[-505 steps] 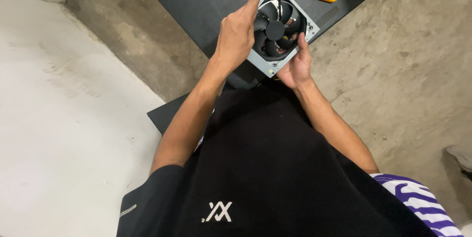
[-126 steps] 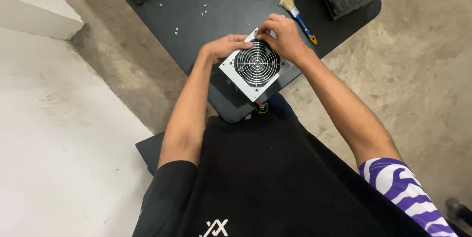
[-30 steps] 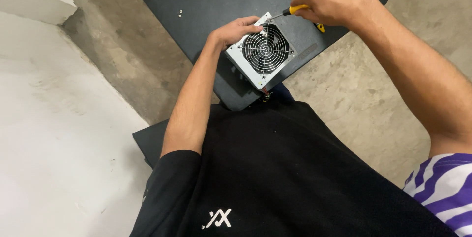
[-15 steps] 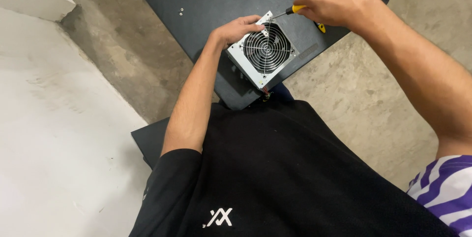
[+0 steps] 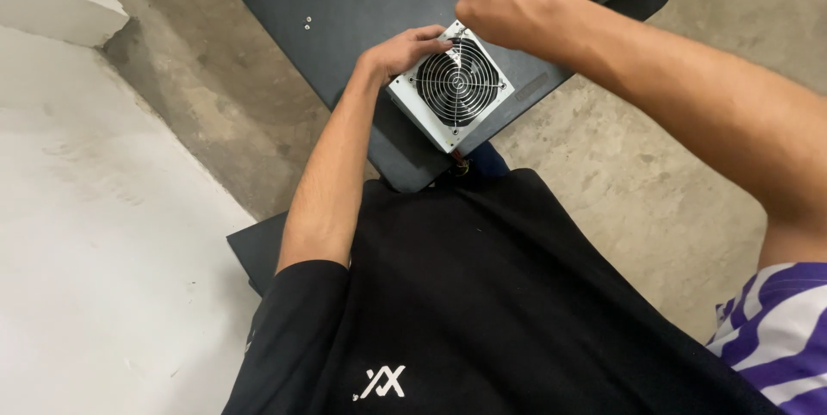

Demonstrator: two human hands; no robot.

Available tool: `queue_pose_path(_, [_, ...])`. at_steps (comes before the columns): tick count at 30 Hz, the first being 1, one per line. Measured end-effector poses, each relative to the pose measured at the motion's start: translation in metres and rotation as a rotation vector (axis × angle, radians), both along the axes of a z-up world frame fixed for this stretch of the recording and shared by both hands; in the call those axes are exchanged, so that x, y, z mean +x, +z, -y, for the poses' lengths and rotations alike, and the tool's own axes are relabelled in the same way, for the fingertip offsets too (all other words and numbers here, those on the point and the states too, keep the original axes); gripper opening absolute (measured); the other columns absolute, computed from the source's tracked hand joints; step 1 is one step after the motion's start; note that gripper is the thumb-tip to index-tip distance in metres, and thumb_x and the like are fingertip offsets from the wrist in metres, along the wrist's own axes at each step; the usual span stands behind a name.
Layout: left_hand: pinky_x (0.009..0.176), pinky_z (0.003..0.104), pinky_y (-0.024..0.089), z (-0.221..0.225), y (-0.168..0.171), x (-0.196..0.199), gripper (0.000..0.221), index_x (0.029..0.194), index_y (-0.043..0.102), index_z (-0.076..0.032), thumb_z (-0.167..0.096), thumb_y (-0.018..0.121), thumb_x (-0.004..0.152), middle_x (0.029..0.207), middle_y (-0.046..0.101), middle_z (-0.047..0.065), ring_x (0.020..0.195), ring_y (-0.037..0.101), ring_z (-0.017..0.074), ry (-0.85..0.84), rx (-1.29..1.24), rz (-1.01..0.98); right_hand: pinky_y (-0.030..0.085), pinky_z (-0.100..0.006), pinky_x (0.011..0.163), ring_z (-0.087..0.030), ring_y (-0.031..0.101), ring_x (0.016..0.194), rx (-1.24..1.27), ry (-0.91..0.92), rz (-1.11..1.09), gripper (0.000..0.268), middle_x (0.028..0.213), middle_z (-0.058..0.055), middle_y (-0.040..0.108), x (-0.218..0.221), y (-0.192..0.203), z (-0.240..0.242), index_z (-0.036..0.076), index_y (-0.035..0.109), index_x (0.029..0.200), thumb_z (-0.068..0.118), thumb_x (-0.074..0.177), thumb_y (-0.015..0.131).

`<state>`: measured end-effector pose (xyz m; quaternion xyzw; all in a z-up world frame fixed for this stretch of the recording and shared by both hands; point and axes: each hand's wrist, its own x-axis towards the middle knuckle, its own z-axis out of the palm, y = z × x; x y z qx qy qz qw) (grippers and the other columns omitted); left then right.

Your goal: The person is reassembling a computer power supply unit by aligning the internal fan and securing the metal casing.

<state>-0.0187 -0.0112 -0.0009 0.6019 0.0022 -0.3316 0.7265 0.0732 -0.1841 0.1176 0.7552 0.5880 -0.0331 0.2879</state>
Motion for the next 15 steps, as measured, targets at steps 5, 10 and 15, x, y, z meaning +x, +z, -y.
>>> queue_pose_path(5, [0.112, 0.029, 0.042, 0.003, -0.011, 0.003, 0.059, 0.139, 0.054, -0.016, -0.045, 0.064, 0.090, 0.140, 0.065, 0.003, 0.129, 0.061, 0.0164, 0.031, 0.142, -0.060, 0.054, -0.036, 0.052, -0.028, 0.076, 0.078, -0.045, -0.080, -0.020, 0.020, 0.090, -0.003, 0.075, 0.007, -0.003, -0.001, 0.024, 0.078, 0.088, 0.029, 0.094, 0.060])
queue_pose_path(10, [0.123, 0.038, 0.027, 0.004, -0.011, 0.003, 0.085, 0.157, 0.039, -0.017, -0.055, 0.064, 0.085, 0.164, 0.042, 0.007, 0.150, 0.041, 0.0236, 0.031, 0.286, -0.090, 0.058, -0.039, 0.059, -0.031, 0.078, 0.089, -0.109, -0.178, -0.048, 0.029, 0.099, -0.006, 0.078, 0.010, -0.003, 0.000, 0.024, 0.079, 0.099, 0.047, 0.096, 0.062])
queue_pose_path(15, [0.125, 0.038, 0.023, 0.006, -0.030, 0.008, 0.081, 0.159, 0.037, -0.015, -0.048, 0.064, 0.090, 0.165, 0.039, 0.008, 0.152, 0.037, 0.0235, 0.042, 0.304, -0.116, 0.063, -0.043, 0.065, -0.032, 0.081, 0.090, -0.130, -0.222, -0.123, 0.077, 0.103, -0.009, 0.080, 0.002, 0.013, -0.007, 0.015, 0.066, 0.121, 0.070, 0.070, 0.083])
